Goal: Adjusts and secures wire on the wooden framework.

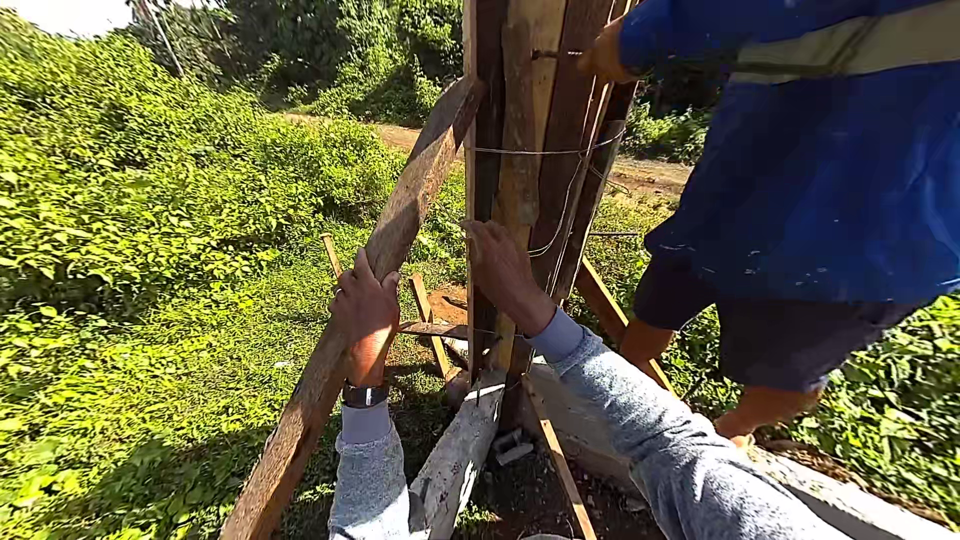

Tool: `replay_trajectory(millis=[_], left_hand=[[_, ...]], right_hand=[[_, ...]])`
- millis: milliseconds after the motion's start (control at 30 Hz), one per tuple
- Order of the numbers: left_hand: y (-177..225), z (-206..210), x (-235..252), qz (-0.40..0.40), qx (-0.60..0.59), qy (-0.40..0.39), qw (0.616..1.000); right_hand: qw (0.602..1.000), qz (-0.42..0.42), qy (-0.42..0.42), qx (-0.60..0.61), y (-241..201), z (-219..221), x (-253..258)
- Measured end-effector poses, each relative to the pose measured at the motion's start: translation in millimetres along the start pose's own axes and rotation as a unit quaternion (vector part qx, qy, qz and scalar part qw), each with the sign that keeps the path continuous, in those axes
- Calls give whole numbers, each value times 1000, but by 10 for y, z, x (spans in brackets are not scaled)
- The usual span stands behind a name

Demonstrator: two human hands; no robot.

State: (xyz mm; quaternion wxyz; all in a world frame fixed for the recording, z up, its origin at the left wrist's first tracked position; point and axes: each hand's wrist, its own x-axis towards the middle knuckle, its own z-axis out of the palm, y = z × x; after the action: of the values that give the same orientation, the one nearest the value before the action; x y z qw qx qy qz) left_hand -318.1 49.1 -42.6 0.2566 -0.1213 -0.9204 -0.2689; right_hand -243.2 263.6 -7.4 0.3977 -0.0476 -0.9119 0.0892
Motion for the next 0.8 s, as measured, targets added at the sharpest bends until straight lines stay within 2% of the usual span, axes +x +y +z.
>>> replay_trajectory(millis=[167, 800], left_hand=[[-42, 53, -13, 17, -6, 22, 1000], [35, -48, 6, -5, 2, -15, 1000]], right_hand=[[1000, -23, 17, -8, -18, -121, -17], [999, -30, 29, -32, 7, -168, -78]])
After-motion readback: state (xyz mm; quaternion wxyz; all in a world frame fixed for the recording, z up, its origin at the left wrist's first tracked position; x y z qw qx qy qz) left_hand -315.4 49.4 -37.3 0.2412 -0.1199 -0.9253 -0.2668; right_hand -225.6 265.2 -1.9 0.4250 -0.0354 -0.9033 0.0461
